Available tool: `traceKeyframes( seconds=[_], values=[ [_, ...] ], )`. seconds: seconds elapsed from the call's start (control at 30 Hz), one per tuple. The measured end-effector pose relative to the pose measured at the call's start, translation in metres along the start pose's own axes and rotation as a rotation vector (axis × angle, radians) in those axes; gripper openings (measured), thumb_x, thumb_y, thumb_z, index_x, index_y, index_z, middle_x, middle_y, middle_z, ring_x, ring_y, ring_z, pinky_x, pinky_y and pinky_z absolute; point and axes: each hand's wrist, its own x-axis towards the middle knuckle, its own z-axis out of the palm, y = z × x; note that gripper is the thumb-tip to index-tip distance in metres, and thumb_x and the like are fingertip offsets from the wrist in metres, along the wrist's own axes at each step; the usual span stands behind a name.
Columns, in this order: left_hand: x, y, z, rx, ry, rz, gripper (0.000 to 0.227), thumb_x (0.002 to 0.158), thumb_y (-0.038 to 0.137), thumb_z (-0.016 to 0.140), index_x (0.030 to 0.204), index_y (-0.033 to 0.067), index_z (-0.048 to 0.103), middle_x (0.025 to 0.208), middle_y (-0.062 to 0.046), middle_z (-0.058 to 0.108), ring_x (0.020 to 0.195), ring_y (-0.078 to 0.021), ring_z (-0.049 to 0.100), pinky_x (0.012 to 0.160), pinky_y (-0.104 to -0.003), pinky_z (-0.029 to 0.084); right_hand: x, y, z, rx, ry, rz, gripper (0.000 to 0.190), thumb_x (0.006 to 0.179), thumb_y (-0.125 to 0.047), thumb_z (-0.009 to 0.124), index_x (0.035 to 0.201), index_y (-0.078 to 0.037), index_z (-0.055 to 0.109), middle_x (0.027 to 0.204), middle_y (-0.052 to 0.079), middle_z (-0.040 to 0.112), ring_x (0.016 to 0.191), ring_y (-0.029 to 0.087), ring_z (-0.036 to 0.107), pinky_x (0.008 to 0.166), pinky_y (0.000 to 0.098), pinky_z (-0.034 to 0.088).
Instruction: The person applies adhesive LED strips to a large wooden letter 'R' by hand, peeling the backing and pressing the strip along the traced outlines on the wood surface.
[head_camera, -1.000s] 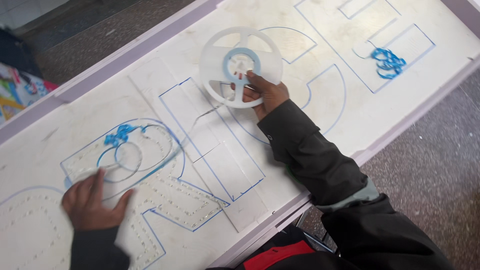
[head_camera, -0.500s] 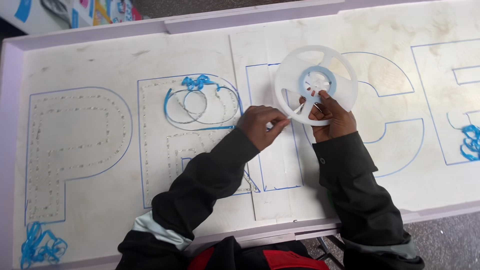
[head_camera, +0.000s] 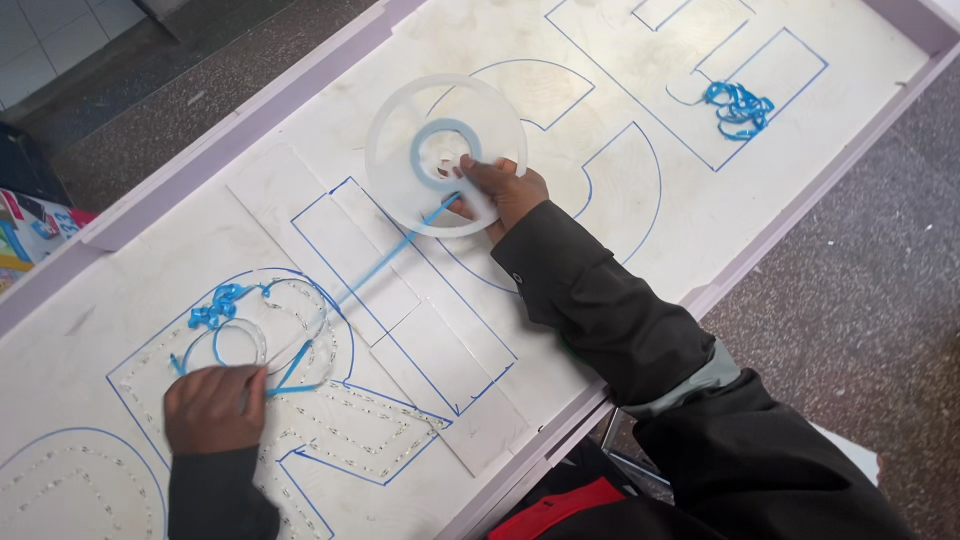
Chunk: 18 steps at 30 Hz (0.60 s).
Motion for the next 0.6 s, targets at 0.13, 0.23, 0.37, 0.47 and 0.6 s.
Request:
traceKeyframes(
  seconds=[0.13, 0.23, 0.37, 0.47, 0.6],
  values=[
    [0.008, -0.004, -0.039, 0.015, -0.052, -0.038, 0.01, 0.092, 0.026, 0.074, 0.084, 0.0211, 0.072, 0.081, 0.006, 0.069, 0.082, -0.017, 0.063, 0.079, -0.031, 0.045, 0.0, -0.008, 0.006, 0.013, 0.005, 0.042, 0.018, 0.071, -0.006, 0.075, 0.081, 0.004, 0.063, 0.077, 0.017, 0.062, 0.08, 0.031, 0.061, 0.055, 0.0322, 0.06],
    [0.021, 0.01, -0.04, -0.016, 0.013, -0.01, 0.012, 0.093, 0.024, 0.073, 0.081, 0.0213, 0.07, 0.08, 0.007, 0.066, 0.082, -0.0175, 0.061, 0.083, -0.031, 0.043, 0.005, -0.001, 0.002, -0.002, -0.019, 0.042, 0.017, 0.07, -0.005, 0.075, 0.077, 0.004, 0.063, 0.079, 0.018, 0.062, 0.081, 0.031, 0.06, 0.05, 0.029, 0.056],
    [0.054, 0.057, -0.04, -0.445, 0.11, -0.044, 0.029, 0.08, 0.013, 0.059, 0.108, 0.0114, 0.066, 0.104, -0.006, 0.062, 0.098, -0.0272, 0.059, 0.09, -0.04, 0.043, 0.026, 0.022, -0.034, -0.602, -0.237, -0.406, 0.021, 0.072, 0.002, 0.077, 0.086, -0.006, 0.064, 0.097, 0.011, 0.067, 0.091, 0.021, 0.065, 0.073, 0.0279, 0.053],
    [0.082, 0.102, -0.044, -0.664, 0.192, -0.11, 0.043, 0.075, 0.002, 0.054, 0.116, 0.0118, 0.063, 0.11, -0.01, 0.059, 0.102, -0.0295, 0.056, 0.096, -0.042, 0.042, 0.012, 0.021, -0.013, -0.678, -0.283, -0.397, 0.022, 0.071, 0.0, 0.078, 0.088, -0.01, 0.066, 0.106, 0.007, 0.07, 0.097, 0.021, 0.069, 0.081, 0.0259, 0.057],
    [0.124, 0.152, -0.028, -0.727, 0.114, -0.209, 0.043, 0.078, 0.048, 0.072, 0.104, 0.0162, 0.062, 0.096, 0.001, 0.064, 0.088, -0.0235, 0.059, 0.073, -0.039, 0.045, -0.045, 0.003, 0.031, -0.371, -0.003, 0.059, 0.012, 0.08, -0.011, 0.07, 0.088, -0.005, 0.065, 0.091, 0.003, 0.066, 0.092, 0.021, 0.068, 0.079, 0.0231, 0.066]
  ],
)
